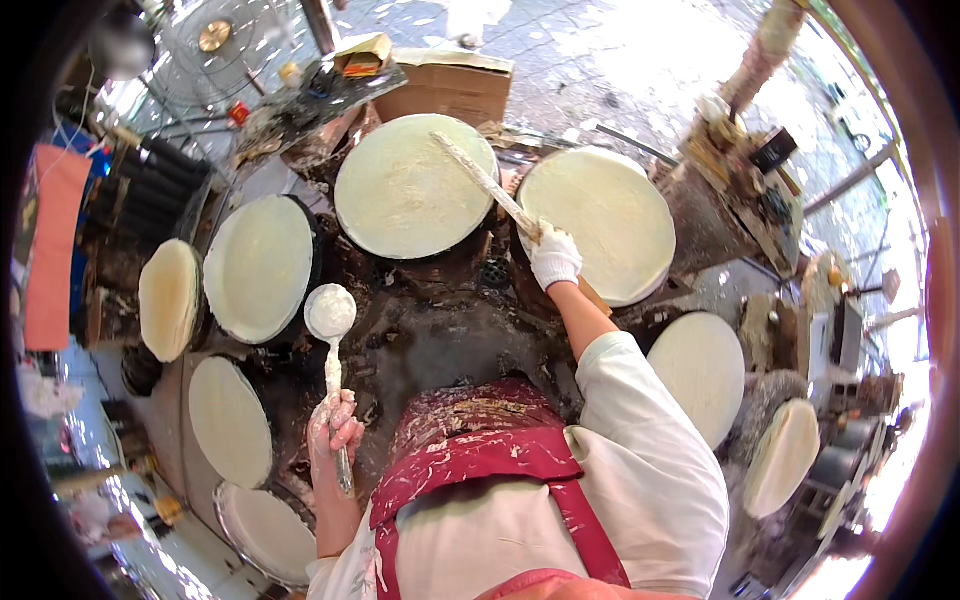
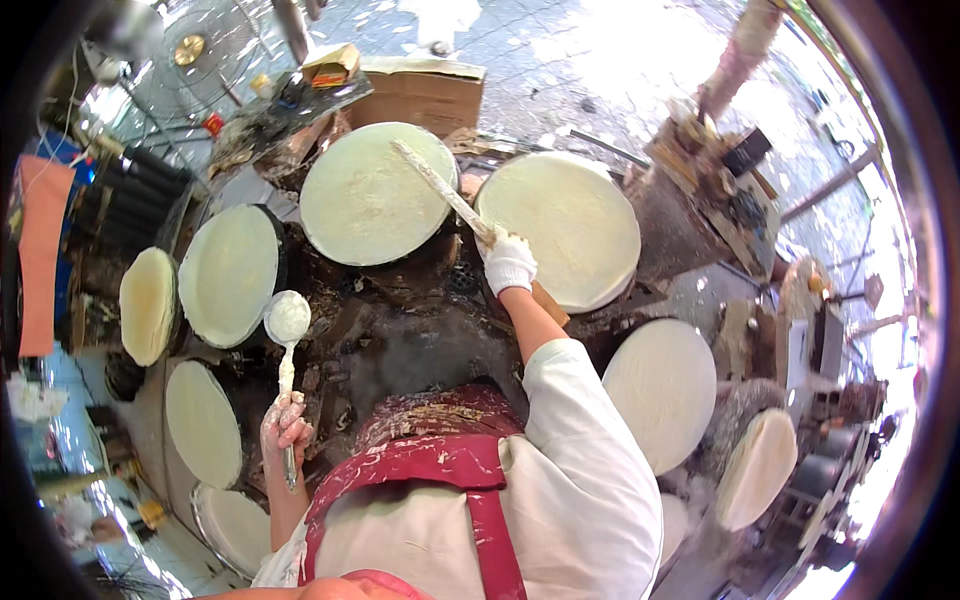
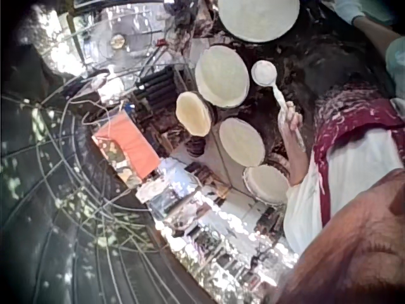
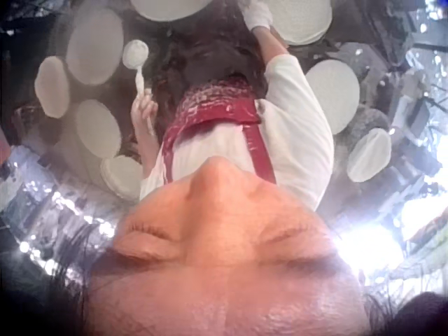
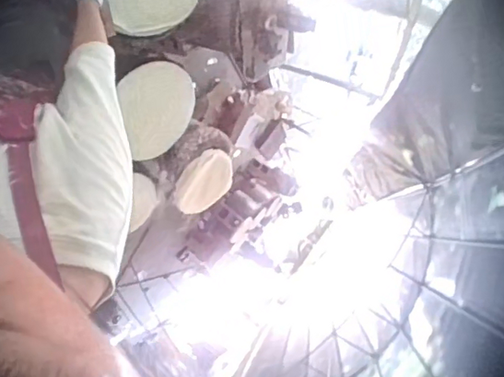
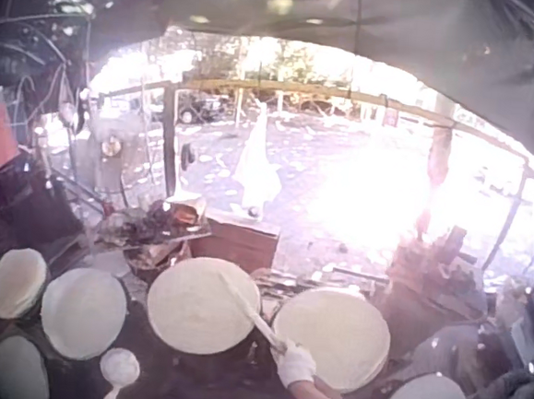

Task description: The person pours batter onto multiple hot griddles, spreads it into thin circles, and flips the pancakes as they cook. They repeatedly scoop batter from a large metal bowl and manage several pancakes at once across the cooking surface.

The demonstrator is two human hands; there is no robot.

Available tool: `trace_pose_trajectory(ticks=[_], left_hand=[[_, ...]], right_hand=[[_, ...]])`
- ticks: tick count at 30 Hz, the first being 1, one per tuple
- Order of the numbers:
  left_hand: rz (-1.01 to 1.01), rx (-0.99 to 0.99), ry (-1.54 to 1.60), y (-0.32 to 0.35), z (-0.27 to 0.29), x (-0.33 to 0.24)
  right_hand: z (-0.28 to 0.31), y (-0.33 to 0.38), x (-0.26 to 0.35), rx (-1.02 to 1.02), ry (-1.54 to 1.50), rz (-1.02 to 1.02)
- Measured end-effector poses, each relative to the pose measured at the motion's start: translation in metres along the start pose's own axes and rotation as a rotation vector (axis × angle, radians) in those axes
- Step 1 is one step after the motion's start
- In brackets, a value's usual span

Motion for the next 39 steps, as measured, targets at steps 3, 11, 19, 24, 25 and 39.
trace_pose_trajectory(ticks=[3,11,19,24,25,39], left_hand=[[-0.066,-0.031,0.126,0.009,0.001,0.003],[-0.232,-0.147,0.311,0.03,0.015,0.008],[-0.413,-0.221,0.385,0.083,0.092,-0.004],[-0.495,-0.317,0.429,0.125,0.159,-0.034],[-0.517,-0.303,0.48,0.133,0.177,-0.039],[-0.774,-0.633,0.445,0.27,0.383,-0.144]], right_hand=[[0.04,-0.015,0.009,0.064,-0.057,-0.005],[0.148,-0.154,-0.037,0.109,-0.325,0.258],[0.218,-0.173,0.088,0.171,-0.25,0.404],[0.192,-0.073,0.268,-0.043,0.07,0.602],[0.176,-0.035,0.312,-0.021,0.038,0.62],[-0.212,0.32,0.663,0.148,0.123,0.835]])
Point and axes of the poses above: each hand's wrist, its own y-axis away from the middle knuckle, its own z-axis out of the back of the hand, x = y × z, the point moved 6 cm from there along -y, towards the middle knuckle, and after that the axes turned 10 degrees about -z, right-handed, at the moved point
